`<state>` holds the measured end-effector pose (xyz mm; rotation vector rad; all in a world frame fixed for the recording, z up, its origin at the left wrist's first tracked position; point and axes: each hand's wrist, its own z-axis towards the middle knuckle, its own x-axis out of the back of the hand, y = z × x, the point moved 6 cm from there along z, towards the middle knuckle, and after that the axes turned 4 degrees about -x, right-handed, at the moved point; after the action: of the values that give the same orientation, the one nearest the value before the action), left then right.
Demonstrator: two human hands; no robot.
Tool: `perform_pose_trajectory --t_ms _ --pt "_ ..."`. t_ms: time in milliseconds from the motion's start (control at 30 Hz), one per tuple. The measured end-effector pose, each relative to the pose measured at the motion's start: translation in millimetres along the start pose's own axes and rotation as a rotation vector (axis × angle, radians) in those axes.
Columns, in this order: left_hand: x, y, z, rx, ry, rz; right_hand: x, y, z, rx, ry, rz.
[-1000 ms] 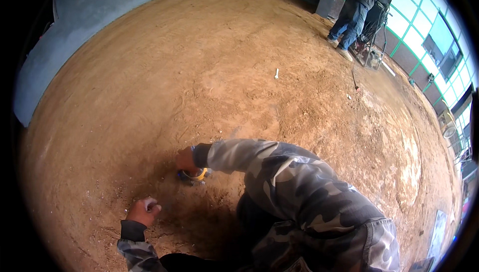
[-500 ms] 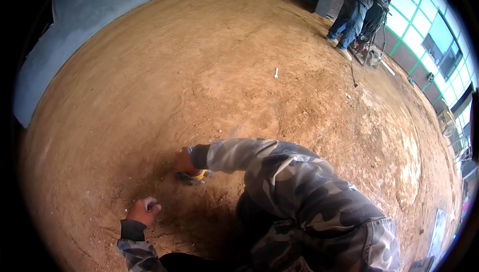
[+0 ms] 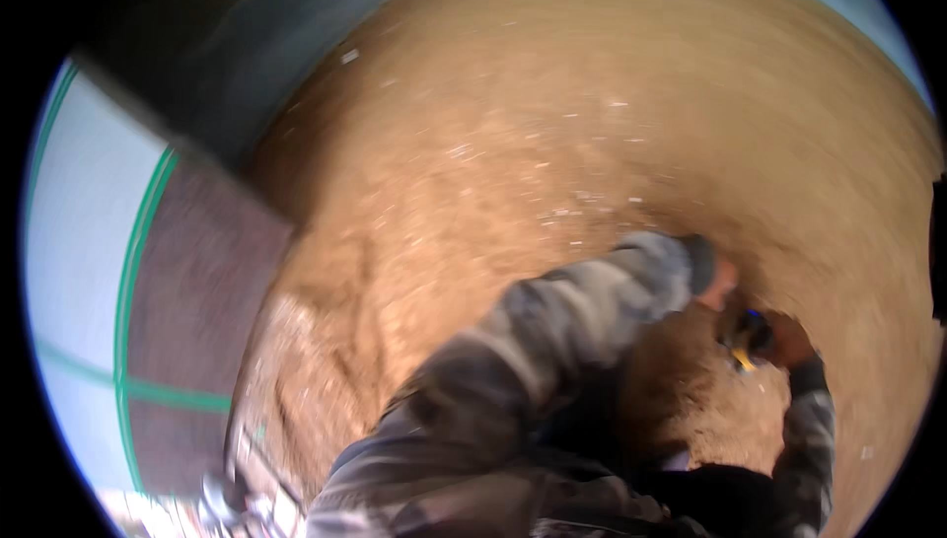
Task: The person uses a laser level to measure and adjust the floor surface. They walk around the room, place the device on the ground, and make adjustments while sitting. The person also picks up a long metal bar at the end.
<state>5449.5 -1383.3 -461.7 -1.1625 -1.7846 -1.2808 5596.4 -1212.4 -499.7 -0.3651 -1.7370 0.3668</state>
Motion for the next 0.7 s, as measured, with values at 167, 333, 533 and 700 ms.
perform_pose_trajectory --t_ms 167,333,533,700 --pt "-6.6 4.2 -29.7 0.027 -0.028 -0.031 -19.9 -0.3 2.6 -0.270 0.038 -0.135" --pt "2.2 22.5 -37.7 0.015 0.021 0.130 -42.6 88.2 -2.1 -0.444 0.091 -0.249" --pt "17.0 23.1 -36.9 0.007 0.081 0.238 -16.4 20.2 -2.9 -0.115 -0.027 -0.127" --pt "21.7 27.6 -42.7 0.023 0.097 0.201 -18.1 5.1 0.0 -0.090 -0.086 -0.139"
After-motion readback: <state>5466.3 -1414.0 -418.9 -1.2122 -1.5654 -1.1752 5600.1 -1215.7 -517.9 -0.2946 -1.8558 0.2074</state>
